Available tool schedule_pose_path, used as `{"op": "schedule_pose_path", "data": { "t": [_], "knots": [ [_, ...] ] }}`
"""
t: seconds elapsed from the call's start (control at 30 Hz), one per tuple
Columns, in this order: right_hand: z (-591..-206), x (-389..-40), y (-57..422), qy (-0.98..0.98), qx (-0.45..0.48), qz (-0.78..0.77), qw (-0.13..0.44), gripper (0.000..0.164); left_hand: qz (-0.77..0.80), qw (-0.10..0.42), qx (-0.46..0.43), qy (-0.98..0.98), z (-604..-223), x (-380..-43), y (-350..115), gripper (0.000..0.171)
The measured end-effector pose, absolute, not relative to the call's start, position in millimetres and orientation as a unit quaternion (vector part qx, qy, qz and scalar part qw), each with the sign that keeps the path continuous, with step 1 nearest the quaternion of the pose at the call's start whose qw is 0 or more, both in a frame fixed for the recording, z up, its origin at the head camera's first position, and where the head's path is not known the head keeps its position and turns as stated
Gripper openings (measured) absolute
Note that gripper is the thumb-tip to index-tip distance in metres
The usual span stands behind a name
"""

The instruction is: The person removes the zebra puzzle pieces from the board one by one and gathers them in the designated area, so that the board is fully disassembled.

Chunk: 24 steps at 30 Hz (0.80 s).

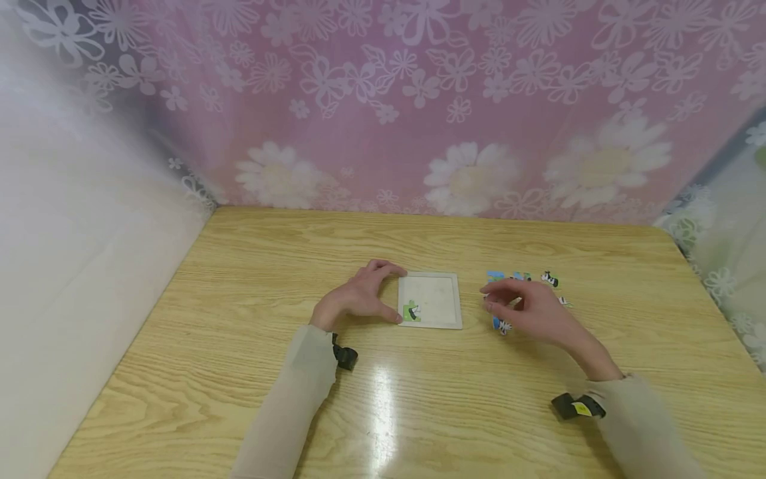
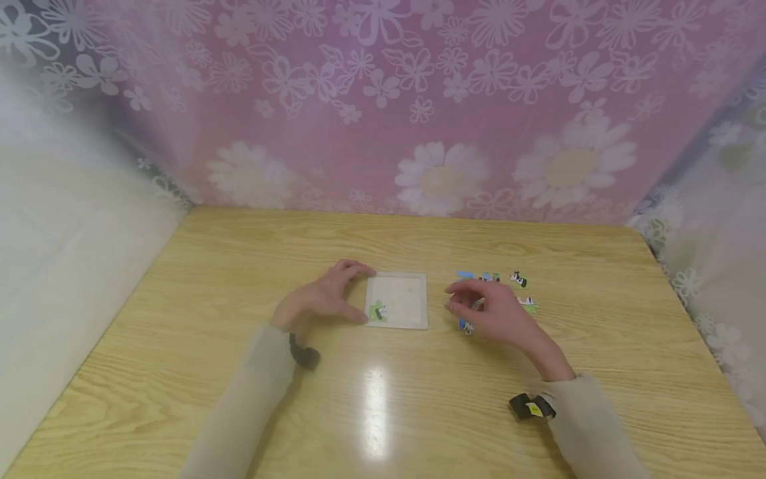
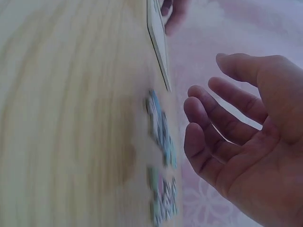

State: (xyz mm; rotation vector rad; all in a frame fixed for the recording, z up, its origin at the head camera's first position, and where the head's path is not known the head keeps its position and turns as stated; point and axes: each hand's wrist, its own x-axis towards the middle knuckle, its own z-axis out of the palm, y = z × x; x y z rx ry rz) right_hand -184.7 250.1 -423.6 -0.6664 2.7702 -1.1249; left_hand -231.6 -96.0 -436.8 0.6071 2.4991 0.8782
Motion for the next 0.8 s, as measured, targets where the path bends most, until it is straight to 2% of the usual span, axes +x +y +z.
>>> {"op": "schedule_pose_path", "data": {
  "t": [0.57,0.8],
  "knots": [
    [-431,-196,194,0.89,-0.247,-0.371,0.092,0.021,0.321,0.208,0.211,0.9,-435,-230,-96,0.086],
    [-431,-200,174,0.886,-0.279,-0.358,0.095,0.022,0.317,0.204,0.205,0.903,-436,-230,-95,0.087]
  ]
}}
